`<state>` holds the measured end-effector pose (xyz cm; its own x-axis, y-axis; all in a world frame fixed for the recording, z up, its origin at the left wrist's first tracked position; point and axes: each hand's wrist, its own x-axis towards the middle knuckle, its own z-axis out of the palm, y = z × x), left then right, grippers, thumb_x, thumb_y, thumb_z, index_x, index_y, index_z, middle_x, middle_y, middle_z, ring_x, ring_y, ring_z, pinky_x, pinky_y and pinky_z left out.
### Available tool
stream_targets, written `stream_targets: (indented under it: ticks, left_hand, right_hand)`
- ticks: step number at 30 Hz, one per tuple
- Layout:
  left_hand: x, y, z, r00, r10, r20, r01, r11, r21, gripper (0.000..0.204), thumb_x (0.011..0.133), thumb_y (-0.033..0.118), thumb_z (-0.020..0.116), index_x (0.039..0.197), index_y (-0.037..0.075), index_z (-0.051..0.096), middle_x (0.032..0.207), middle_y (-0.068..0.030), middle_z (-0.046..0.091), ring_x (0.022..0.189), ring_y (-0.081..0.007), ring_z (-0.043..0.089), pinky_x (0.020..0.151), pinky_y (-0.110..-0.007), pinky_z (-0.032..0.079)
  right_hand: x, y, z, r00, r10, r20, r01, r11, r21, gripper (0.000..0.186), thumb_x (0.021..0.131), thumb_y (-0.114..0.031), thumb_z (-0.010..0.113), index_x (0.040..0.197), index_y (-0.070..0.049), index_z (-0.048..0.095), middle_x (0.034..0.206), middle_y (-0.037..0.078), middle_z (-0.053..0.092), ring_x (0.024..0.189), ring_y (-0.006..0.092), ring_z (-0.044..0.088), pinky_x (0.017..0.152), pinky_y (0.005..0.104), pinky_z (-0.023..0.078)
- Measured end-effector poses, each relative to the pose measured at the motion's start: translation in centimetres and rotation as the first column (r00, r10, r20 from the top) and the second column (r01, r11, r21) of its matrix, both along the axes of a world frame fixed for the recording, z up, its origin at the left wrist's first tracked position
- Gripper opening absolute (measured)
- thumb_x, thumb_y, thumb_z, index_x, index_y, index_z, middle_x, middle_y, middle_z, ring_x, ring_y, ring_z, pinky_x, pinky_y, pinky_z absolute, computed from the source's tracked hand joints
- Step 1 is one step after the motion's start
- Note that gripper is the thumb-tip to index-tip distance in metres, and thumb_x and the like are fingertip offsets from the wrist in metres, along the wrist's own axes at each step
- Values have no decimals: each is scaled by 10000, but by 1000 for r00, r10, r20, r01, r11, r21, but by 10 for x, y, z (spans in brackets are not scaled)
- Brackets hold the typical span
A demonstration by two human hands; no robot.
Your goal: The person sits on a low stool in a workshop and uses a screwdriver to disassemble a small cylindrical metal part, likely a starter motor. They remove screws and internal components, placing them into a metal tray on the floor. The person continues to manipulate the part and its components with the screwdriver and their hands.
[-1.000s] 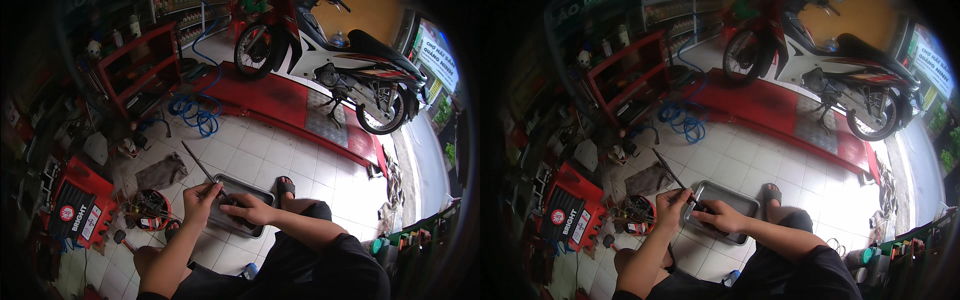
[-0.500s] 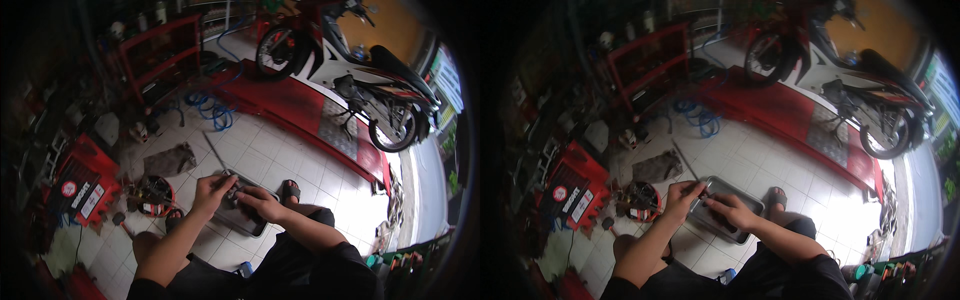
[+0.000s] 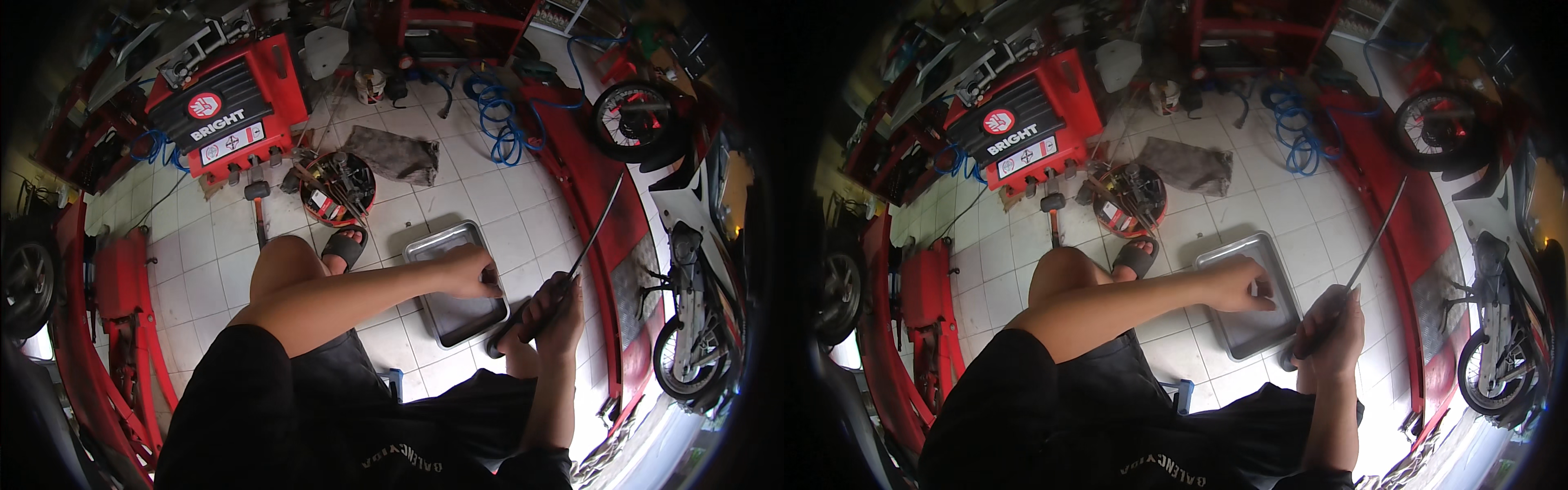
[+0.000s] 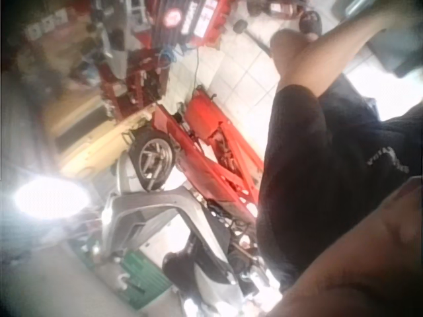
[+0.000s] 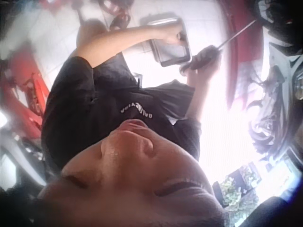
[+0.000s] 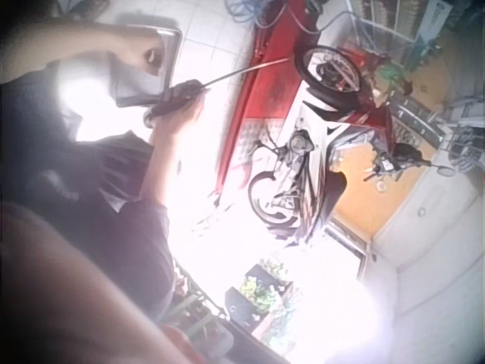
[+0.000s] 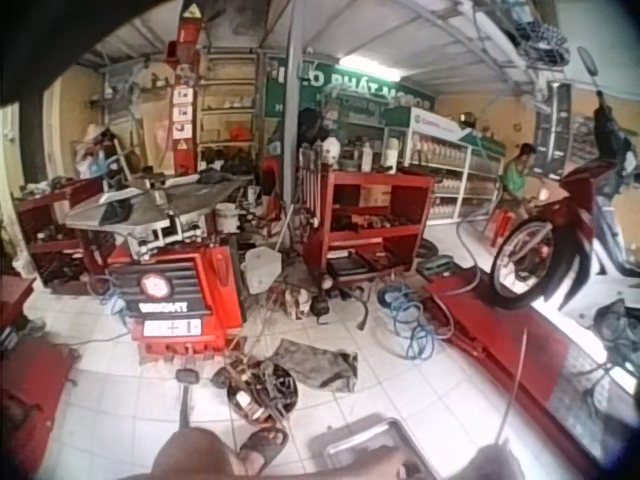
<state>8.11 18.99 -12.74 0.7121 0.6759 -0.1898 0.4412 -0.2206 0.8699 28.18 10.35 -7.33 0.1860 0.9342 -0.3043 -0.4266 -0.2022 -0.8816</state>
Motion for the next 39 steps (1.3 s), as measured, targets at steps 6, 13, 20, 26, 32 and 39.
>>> stream_targets:
  ticks: [6, 13, 20, 26, 32, 39]
  left_hand:
    - [-9, -9, -31, 757, -223, -615, 510, 790, 341, 392, 834, 384, 782, 1024, 44, 742, 980, -101, 731, 978, -301, 700, 864, -405, 543]
    - [-4, -17, -30, 630, -327, -704, 601, 779, 176, 408, 833, 425, 775, 998, 52, 763, 1033, -92, 752, 1010, -270, 712, 830, -397, 563]
    - [3, -15, -27, 648, -329, -687, 575, 802, 159, 468, 826, 386, 791, 1058, -14, 719, 1066, -141, 726, 1080, -306, 683, 973, -419, 495]
    - [7, -15, -18, 608, -359, -708, 592, 799, 103, 474, 832, 395, 788, 1078, -4, 715, 1082, -142, 719, 1083, -302, 680, 973, -422, 494]
    - [3, -18, -27, 613, -348, -709, 590, 799, 117, 486, 833, 400, 787, 1103, 4, 708, 1118, -139, 710, 1103, -301, 672, 986, -426, 487]
    - [6, -16, -30, 595, -346, -726, 601, 790, 116, 504, 849, 410, 769, 1164, 31, 665, 1159, -135, 688, 1139, -303, 653, 1002, -437, 483]
  right_hand:
    - [0, 1, 2, 1000, -2, -27, 1, 999, -48, 387, 1031, -474, 456, 971, -104, 552, 692, 26, 458, 570, 170, 455, 518, 317, 379]
    - [-6, -1, 4, 999, 36, 5, -35, 995, -97, 381, 1023, -460, 475, 1023, -93, 576, 718, 28, 486, 613, 172, 486, 562, 327, 406]
    - [-1, 0, -4, 999, 44, 1, -44, 995, -93, 371, 1026, -440, 488, 1034, -80, 577, 740, 50, 521, 628, 184, 527, 550, 328, 443]
    - [1, 2, -9, 997, 58, -40, -62, 995, -81, 365, 1021, -442, 507, 1025, -83, 572, 746, 58, 520, 625, 190, 528, 536, 331, 439]
    - [-3, 0, -7, 997, 55, -57, -60, 995, -84, 362, 1017, -444, 517, 1030, -86, 569, 744, 52, 504, 628, 191, 516, 544, 331, 421]
    - [5, -1, -21, 988, 10, -153, -24, 995, -93, 387, 1017, -444, 520, 1085, -68, 582, 772, 63, 525, 635, 193, 521, 552, 327, 421]
